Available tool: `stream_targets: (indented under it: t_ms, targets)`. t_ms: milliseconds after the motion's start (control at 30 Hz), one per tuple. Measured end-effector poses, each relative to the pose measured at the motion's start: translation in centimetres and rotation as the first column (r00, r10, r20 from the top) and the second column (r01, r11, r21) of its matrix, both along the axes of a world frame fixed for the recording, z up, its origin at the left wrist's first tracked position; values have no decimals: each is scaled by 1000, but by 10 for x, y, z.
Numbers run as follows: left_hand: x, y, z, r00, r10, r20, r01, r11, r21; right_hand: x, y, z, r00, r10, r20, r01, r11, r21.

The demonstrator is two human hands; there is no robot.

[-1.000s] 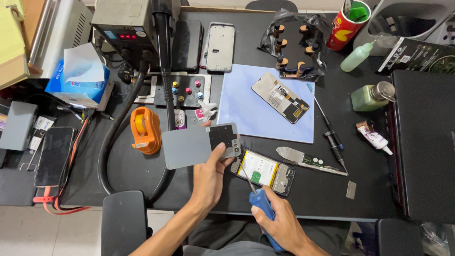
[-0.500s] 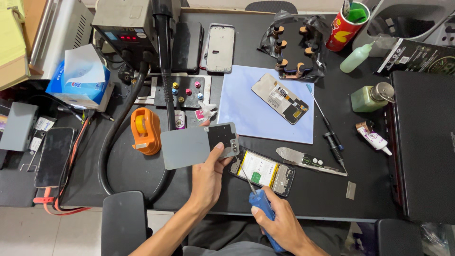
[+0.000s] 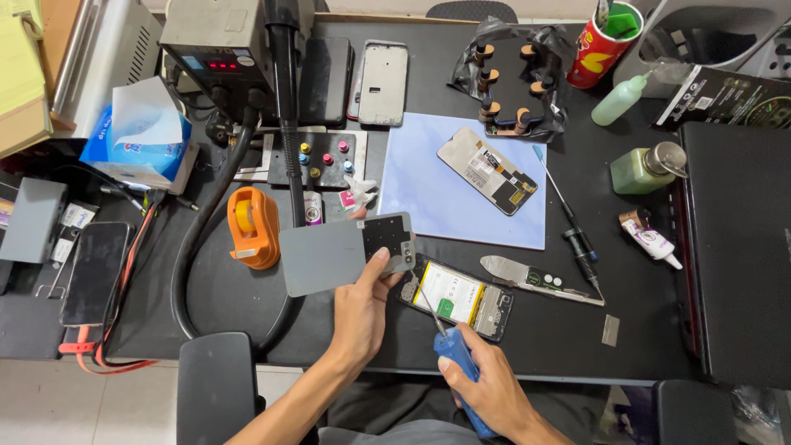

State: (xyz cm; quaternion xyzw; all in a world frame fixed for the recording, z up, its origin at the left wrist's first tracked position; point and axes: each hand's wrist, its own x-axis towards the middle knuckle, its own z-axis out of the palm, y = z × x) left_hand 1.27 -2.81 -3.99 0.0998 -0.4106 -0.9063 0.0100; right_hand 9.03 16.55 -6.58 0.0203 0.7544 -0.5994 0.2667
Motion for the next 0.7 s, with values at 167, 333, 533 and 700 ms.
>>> stream_targets:
  t_ms: [167,333,533,700]
  targets:
    - [0,-1,1,1000,-8,-2,8,1000,-1,0,0,0,1000,8,-9,-8,1000,-3]
    - [0,0,2,1000,-15,-2,15,1000,11,0,-1,1,1000,8,-4,-8,1000,2]
    - [0,0,2,1000,-18,5,18,1000,4,0,0,3,1000,8,-2,-8,1000,-17]
    - [-1,-1,3,1000,-5,4,5,1000,5,-1,-1,3,1000,-1,14,1,1000,-20]
